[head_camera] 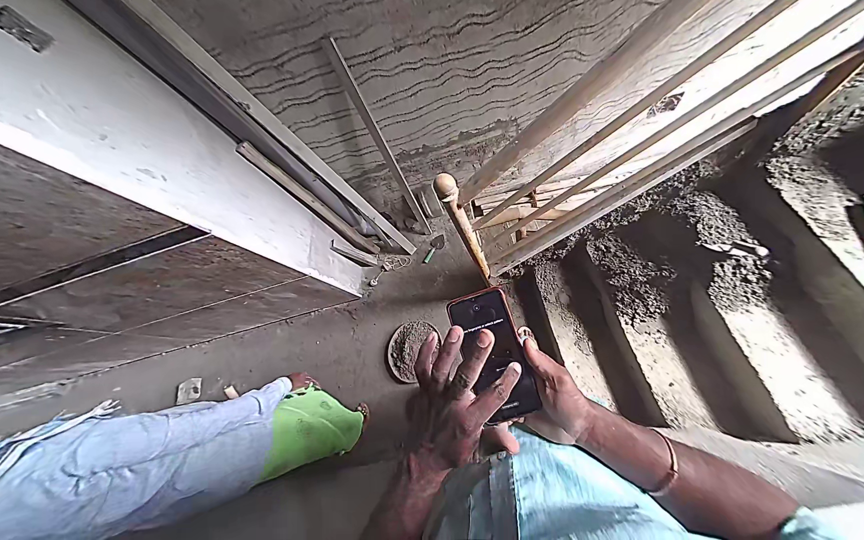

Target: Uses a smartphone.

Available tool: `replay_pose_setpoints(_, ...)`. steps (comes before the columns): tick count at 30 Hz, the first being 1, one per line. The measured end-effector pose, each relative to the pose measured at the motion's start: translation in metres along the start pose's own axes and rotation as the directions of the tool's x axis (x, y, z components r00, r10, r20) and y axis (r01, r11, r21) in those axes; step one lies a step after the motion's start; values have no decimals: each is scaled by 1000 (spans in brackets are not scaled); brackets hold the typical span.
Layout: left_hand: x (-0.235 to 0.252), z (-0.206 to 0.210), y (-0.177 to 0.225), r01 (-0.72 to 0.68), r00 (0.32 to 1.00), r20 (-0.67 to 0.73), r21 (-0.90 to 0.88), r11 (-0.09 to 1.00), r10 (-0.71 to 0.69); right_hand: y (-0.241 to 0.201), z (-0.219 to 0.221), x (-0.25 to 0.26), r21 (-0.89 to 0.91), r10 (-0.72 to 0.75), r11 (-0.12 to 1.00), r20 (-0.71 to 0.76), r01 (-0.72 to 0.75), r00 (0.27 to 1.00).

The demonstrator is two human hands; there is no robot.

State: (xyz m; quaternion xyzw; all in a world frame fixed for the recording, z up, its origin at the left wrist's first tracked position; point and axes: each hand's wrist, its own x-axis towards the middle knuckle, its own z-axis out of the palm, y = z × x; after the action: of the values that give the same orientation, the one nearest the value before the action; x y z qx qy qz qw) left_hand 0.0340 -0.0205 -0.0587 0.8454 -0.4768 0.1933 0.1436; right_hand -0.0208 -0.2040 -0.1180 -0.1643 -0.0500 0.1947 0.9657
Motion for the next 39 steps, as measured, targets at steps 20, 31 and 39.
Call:
replay_pose_setpoints(20, -7, -1, 15, -23, 998, -57, -126, 992, 16, 0, -3, 1, -29, -36, 999, -61, 34, 998)
replay_pose_setpoints(31, -33, -8, -4, 42, 970, -228, -189, 981, -85, -2, -7, 4, -7, 40, 999, 70, -40, 997)
replay_pose_setpoints(39, -35, -9, -5, 53, 972, -217, -183, 982, -93, -4, -6, 5, -5, 50, 999, 78, -50, 996)
